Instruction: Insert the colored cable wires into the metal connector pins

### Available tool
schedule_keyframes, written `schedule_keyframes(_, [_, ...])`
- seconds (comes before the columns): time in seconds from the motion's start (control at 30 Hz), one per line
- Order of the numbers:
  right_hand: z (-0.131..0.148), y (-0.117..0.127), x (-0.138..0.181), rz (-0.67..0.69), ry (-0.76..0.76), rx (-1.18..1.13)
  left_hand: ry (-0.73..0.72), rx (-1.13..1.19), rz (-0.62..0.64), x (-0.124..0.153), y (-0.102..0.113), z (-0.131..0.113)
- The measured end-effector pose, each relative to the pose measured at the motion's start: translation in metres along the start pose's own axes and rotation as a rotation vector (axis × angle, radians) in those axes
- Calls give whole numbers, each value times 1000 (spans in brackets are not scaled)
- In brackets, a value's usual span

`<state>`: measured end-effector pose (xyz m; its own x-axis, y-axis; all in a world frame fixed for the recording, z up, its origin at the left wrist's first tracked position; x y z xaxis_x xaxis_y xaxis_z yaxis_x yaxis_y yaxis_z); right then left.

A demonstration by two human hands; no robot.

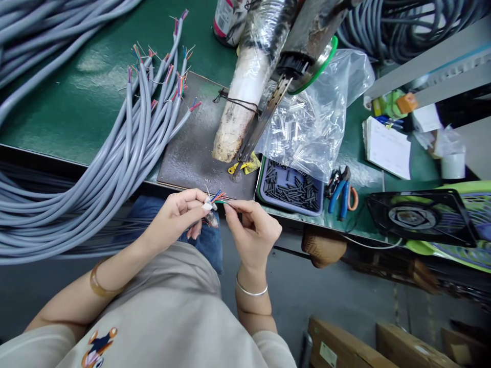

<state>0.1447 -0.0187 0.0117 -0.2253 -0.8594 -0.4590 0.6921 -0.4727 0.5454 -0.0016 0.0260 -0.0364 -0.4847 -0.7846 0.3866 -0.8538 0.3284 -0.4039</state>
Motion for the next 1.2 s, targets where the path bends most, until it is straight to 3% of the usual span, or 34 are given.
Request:
schedule_keyframes(0.17, [-3,-3,4,152,-116,-104,-30,-18,-8,1,-1,-1])
schedule_keyframes(0.3, [-13,4,4,104,-265,-179,-48,-50,-6,3,-2,-2])
schedule_keyframes(0.8, [12,3,-1,95,109,80,-35,-98,-66,1,-2,2])
schedule_keyframes(1.1, [9,-6,8,-1,14,-10,-95,-55,-99,2,-1,-6])
schedule_keyframes(1.2, [4,-11,14,14,-121,-120,-141,-26,-129,5,0,-10])
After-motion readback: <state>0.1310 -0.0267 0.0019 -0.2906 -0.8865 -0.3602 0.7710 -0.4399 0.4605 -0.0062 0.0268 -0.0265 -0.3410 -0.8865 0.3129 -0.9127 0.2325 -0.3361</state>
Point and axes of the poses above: each hand's wrist, its own x-axis away from the middle knuckle, its own y-axis out of the back of the hand, z = x × y, the point moved 6 cm from there along -x, towards the middle knuckle, and after that the axes turned 4 degrees about -z, right-handed, at the moved point
